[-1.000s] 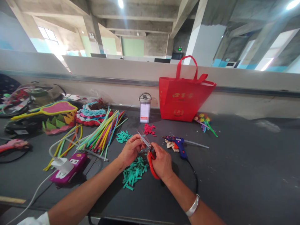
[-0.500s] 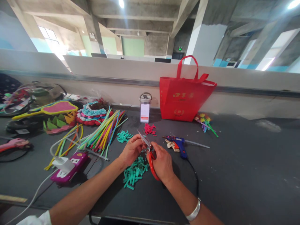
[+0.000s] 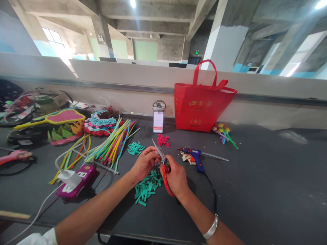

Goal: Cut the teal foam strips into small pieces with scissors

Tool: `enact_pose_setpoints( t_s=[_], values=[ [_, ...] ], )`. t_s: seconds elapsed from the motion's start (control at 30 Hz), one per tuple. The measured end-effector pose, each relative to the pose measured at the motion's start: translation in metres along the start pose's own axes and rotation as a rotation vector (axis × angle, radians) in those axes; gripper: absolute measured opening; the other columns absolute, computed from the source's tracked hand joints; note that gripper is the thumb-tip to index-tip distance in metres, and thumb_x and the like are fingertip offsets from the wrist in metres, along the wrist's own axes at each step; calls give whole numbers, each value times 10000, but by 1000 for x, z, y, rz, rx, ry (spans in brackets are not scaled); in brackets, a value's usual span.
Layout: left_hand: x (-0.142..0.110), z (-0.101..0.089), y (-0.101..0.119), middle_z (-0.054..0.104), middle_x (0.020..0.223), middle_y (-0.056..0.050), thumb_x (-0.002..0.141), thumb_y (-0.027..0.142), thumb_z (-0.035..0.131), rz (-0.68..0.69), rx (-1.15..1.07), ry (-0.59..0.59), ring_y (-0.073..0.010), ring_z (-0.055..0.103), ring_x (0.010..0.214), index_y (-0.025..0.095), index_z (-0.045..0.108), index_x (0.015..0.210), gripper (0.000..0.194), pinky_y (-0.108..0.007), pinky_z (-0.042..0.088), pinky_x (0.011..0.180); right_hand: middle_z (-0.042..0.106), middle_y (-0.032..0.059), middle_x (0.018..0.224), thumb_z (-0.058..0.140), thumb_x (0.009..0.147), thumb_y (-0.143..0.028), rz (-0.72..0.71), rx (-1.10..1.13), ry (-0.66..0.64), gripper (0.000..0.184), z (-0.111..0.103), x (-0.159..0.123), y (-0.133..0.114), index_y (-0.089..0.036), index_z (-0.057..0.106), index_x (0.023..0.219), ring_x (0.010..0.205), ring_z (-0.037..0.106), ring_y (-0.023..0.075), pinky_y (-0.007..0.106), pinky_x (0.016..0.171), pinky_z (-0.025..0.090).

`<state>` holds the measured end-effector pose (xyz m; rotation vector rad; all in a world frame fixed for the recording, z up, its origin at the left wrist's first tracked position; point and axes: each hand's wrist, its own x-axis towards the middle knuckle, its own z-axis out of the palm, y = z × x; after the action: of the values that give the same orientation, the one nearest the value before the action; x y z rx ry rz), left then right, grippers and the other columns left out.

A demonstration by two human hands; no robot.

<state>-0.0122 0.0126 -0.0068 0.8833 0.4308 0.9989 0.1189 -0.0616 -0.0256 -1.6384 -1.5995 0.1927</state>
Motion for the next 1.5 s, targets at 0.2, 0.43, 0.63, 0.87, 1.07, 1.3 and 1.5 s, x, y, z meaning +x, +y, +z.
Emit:
enact_pose_setpoints(
  t_s=[0.2,0.43,0.63,0.87,1.07,1.3,1.5],
  values=[
    [3,-2,1,592,658,8,692,165,661,-9,-15,19,-87,521,570,148,598,740,81,-222,394,598,667,-15,682,515,848,-320,-1,-40,31,268,1,0,3,-231,605,1085,561,627,152,214,543,422],
    [1,-4,1,515,553,25,601,144,576,-154,83,-47,-89,453,496,148,571,668,68,-224,344,520,698,33,888,527,839,-302,-81,4,171,328,3,1,11,-211,579,1150,728,666,168,254,669,506],
    [1,-4,-2,457,505,31,577,161,513,-203,334,-96,-77,378,464,154,519,553,26,-227,269,475,643,57,1092,524,810,-212,-146,123,165,411,-2,2,8,-231,521,1221,910,631,180,288,747,524],
    [0,-6,-6,429,479,40,566,186,554,-207,517,-112,-87,343,468,158,531,555,38,-238,240,457,633,42,1145,479,744,-78,-279,103,23,527,-4,3,11,-255,517,1240,1009,612,194,334,879,494],
    [2,-10,-4,408,492,40,590,199,525,-243,500,-123,-76,322,458,164,485,533,77,-231,221,447,654,31,1064,517,798,-151,-200,148,24,410,-4,6,14,-246,539,1196,884,637,167,286,797,508],
    [3,-6,2,445,499,41,605,223,522,-239,551,-86,-78,351,466,163,520,570,70,-223,239,466,664,3,859,544,843,-265,-89,291,18,305,-6,9,11,-214,543,1143,708,636,131,250,697,513],
    [4,-7,2,472,505,34,625,229,535,-199,492,-65,-79,383,464,159,559,611,75,-218,263,471,663,42,919,566,821,-294,11,406,71,366,-2,14,21,-191,528,1170,772,642,154,293,746,525]
  ],
)
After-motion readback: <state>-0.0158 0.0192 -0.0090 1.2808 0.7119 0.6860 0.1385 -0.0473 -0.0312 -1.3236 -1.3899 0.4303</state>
